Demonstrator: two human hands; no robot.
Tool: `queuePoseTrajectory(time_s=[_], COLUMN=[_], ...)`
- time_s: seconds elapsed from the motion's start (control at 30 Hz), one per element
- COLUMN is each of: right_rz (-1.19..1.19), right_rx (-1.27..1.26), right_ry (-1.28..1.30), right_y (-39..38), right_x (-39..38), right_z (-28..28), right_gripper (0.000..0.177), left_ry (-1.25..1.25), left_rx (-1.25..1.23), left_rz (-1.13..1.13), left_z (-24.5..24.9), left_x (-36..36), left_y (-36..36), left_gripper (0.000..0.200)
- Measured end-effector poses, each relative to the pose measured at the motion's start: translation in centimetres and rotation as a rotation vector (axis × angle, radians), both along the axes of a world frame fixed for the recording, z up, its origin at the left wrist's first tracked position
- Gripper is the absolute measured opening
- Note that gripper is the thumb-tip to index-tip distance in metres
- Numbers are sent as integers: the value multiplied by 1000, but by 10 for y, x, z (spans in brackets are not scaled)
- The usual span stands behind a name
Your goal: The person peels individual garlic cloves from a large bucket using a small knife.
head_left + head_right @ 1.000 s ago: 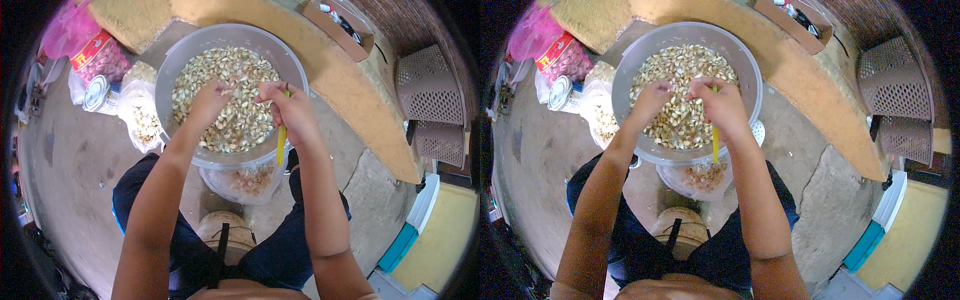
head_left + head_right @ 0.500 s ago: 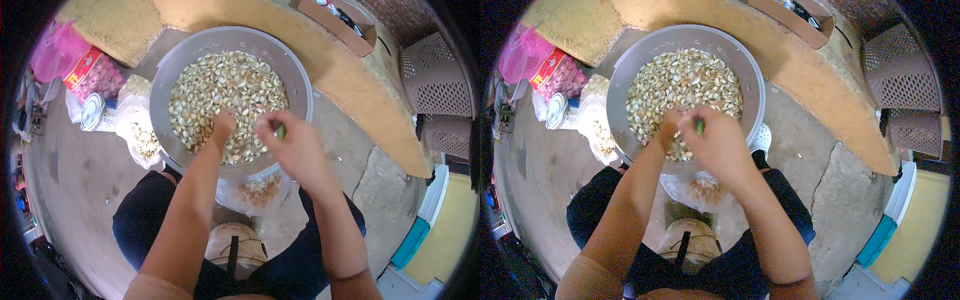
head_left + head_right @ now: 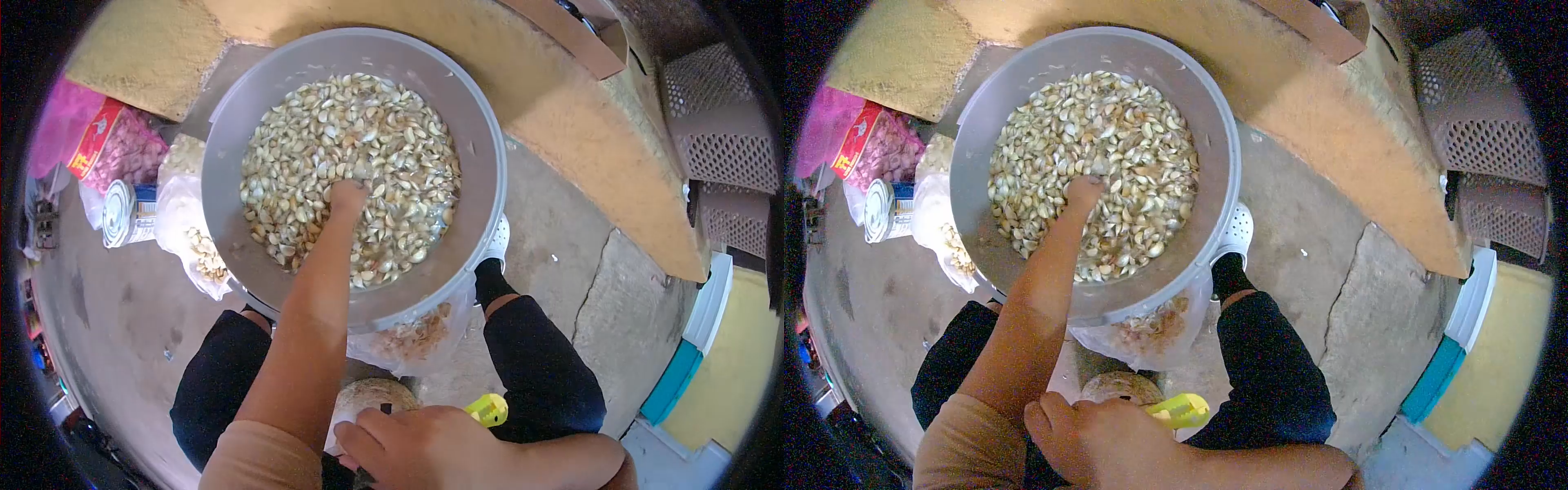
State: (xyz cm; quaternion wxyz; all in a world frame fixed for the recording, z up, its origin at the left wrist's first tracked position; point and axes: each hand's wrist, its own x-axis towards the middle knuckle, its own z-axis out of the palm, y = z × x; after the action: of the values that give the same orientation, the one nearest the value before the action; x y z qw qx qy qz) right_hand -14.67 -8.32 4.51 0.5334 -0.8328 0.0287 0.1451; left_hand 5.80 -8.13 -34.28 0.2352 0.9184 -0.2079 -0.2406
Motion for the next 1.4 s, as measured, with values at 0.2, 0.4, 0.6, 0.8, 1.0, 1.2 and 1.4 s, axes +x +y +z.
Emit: queuePoseTrajectory(time_s=[0.2,0.4,0.6,0.8,1.0,1.2,1.4], right_rz=[64,135,-111,-463,-796,-898,-768], right_rx=[15,-166,-271,-234,351,411,384], right_ry=[73,56,-13,140,171,-65,-103], right_y=[-13,-18,-30,-56,-69,-51,-33], right_x=[-1,-7,-1,21,37,53,65], right_z=[-2,-12,-22,-32,-42,-39,-40], right_gripper=[24,35,21,20,18,15,13], left_ry=[66,463,624,782,915,850,634], left_rx=[-55,-310,-449,-509,-571,-655,-675], left_rz=[28,221,161,-5,-177,-74,-33], left_z=[-12,1,85,197,295,352,365], left_x=[-1,6,3,-3,-19,-33,-43], left_y=[8,21,31,18,11,43,83], left_gripper=[16,20,21,19,21,19,21])
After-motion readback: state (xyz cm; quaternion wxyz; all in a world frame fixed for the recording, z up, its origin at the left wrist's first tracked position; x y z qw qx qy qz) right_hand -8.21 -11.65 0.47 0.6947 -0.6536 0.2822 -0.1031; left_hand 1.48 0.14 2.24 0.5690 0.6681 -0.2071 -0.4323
